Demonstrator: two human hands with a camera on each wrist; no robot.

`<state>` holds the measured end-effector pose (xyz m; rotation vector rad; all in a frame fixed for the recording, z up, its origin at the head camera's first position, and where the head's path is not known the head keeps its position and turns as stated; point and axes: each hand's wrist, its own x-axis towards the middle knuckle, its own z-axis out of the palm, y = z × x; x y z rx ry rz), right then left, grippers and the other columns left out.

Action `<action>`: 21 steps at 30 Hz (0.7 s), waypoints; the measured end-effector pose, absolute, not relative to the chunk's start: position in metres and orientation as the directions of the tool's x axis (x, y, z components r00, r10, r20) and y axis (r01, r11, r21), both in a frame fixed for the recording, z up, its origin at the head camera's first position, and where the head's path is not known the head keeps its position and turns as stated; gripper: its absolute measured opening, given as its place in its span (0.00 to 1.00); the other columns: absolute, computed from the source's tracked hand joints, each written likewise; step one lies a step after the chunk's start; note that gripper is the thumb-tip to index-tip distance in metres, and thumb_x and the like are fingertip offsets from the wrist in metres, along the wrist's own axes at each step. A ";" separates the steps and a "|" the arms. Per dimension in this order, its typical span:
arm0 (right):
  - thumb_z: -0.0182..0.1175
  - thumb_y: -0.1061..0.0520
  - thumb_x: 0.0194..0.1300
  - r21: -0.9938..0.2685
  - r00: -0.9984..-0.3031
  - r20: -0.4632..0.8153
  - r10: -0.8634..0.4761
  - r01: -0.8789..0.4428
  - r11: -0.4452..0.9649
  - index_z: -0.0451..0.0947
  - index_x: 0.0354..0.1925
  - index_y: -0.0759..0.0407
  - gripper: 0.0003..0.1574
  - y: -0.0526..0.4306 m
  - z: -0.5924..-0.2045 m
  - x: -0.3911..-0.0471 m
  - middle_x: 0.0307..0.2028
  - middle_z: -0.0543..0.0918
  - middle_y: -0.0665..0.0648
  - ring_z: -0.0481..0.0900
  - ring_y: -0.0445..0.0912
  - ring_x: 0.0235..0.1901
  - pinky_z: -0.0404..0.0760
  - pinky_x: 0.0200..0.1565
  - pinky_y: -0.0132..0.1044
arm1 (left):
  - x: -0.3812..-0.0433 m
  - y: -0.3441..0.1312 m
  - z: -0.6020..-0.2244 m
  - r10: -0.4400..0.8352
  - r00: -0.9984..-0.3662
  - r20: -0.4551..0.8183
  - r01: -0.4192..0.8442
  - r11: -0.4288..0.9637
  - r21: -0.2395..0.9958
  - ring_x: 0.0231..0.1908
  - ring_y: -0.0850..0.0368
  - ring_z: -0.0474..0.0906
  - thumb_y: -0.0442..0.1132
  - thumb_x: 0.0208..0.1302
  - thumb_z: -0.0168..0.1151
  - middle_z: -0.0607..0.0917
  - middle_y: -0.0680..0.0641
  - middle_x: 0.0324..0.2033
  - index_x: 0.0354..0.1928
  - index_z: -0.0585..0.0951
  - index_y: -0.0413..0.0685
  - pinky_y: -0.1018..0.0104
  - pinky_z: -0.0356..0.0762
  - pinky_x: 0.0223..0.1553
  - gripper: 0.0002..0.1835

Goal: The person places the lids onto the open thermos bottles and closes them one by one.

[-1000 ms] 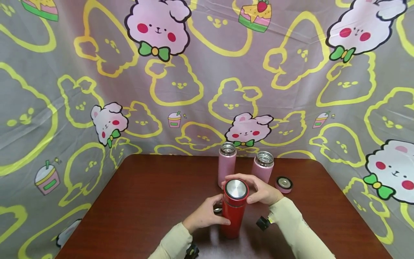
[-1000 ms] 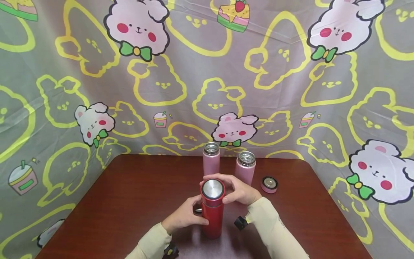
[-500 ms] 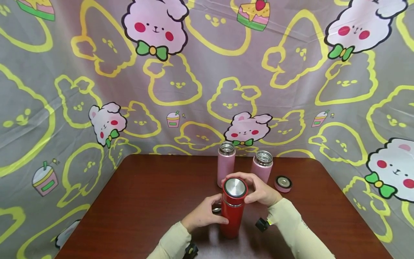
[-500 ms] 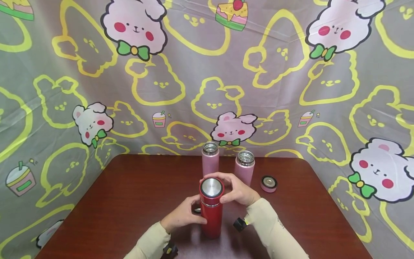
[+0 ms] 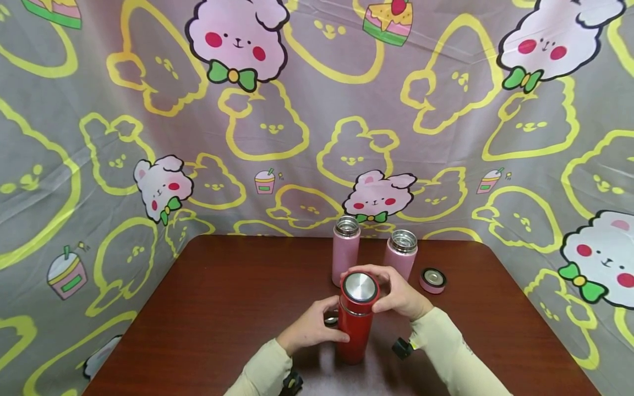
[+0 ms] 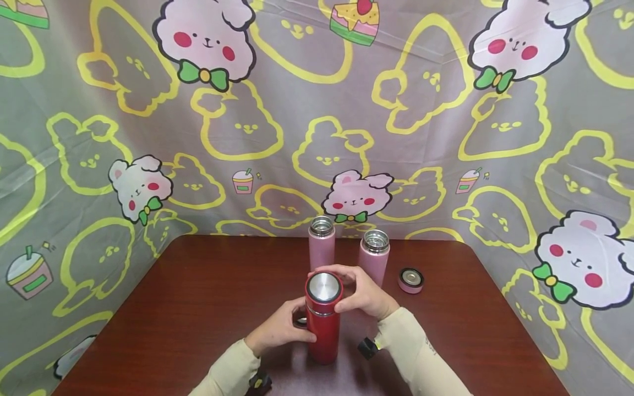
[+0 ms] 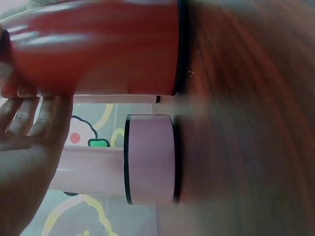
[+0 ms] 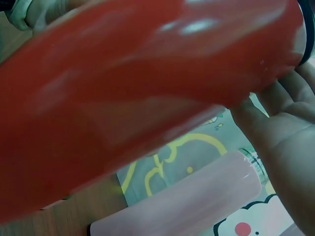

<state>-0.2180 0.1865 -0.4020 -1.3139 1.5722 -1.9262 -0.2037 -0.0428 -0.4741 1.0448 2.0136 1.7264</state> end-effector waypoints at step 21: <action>0.67 0.58 0.53 -0.865 -0.690 0.460 -0.559 -0.490 -0.108 0.61 0.62 0.65 0.42 0.186 -0.406 -0.196 0.54 0.74 0.62 0.75 0.53 0.52 0.75 0.52 0.45 | -0.202 -0.041 -0.475 0.673 -0.699 0.242 0.341 0.016 0.940 0.52 0.57 0.76 0.38 0.51 0.72 0.80 0.53 0.51 0.58 0.73 0.50 0.59 0.71 0.55 0.30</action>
